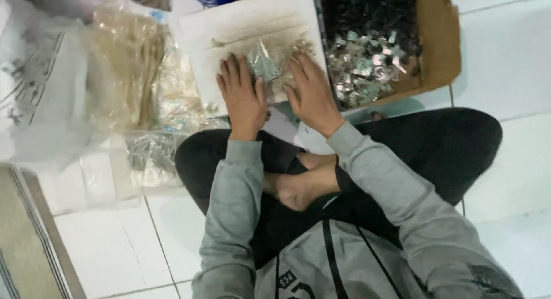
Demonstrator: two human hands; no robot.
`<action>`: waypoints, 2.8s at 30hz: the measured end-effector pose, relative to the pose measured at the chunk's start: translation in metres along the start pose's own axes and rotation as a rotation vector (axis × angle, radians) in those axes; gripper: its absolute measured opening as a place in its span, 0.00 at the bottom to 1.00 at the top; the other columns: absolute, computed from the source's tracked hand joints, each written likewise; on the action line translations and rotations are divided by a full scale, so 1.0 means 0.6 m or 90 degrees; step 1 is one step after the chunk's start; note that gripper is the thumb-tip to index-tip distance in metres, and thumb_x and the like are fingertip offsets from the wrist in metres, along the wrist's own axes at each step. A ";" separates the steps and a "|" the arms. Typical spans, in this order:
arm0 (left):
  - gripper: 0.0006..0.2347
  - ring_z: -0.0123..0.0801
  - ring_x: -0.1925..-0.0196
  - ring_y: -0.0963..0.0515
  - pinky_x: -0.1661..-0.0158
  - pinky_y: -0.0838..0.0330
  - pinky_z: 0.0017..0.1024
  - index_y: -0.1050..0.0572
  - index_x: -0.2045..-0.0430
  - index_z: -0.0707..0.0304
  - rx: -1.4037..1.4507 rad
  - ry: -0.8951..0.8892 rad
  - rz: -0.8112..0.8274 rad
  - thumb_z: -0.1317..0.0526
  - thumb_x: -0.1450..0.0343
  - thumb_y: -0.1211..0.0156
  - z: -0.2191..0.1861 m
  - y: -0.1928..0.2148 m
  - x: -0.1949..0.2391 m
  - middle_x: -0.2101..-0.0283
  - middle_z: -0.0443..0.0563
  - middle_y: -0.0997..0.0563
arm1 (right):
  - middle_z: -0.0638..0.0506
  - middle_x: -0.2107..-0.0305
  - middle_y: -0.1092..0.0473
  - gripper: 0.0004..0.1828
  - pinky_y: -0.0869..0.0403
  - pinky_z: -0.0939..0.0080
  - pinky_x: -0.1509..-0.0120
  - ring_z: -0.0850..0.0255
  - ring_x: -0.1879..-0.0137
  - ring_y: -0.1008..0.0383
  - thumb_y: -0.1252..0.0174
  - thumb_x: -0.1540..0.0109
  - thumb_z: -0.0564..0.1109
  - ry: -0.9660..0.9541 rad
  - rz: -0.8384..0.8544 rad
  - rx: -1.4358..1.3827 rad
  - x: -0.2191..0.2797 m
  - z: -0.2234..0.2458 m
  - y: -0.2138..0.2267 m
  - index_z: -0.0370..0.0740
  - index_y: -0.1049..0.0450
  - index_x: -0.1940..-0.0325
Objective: The person sits on the floor and sorts small metal parts from a cardboard box onto a white board. They then place the sorted parts into a clear plastic bag and set it aside. The person repeats this process, sorting more parts from the box.
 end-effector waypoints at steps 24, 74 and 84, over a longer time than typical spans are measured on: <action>0.20 0.49 0.68 0.17 0.65 0.26 0.47 0.23 0.46 0.48 -0.207 -0.290 0.286 0.68 0.32 0.45 -0.359 -0.472 -0.101 0.71 0.52 0.17 | 0.46 0.58 0.20 0.04 0.23 0.47 0.49 0.47 0.53 0.22 0.29 0.41 0.43 -0.575 0.083 0.053 0.162 -0.545 0.125 0.42 0.15 0.64; 0.24 0.44 0.77 0.19 0.82 0.31 0.40 0.27 0.40 0.56 -0.122 -0.192 0.277 0.68 0.34 0.43 -0.299 -0.398 -0.094 0.76 0.52 0.19 | 0.36 0.57 0.24 0.09 0.21 0.43 0.49 0.40 0.53 0.22 0.40 0.36 0.41 -0.679 0.330 0.121 0.139 -0.473 0.112 0.31 0.21 0.58; 0.32 0.49 0.76 0.19 0.79 0.30 0.46 0.31 0.35 0.48 -0.054 -0.260 0.389 0.75 0.37 0.49 -0.316 -0.388 -0.062 0.75 0.52 0.18 | 0.50 0.54 0.22 0.15 0.23 0.55 0.64 0.60 0.58 0.21 0.36 0.35 0.46 -0.717 0.124 -0.142 0.163 -0.496 0.175 0.44 0.20 0.45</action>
Point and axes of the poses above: each hand's wrist, its own x-axis away from the middle knuckle, its own y-axis out of the back of the hand, z = x × y, the point moved 7 cm from there along -x, towards the middle knuckle
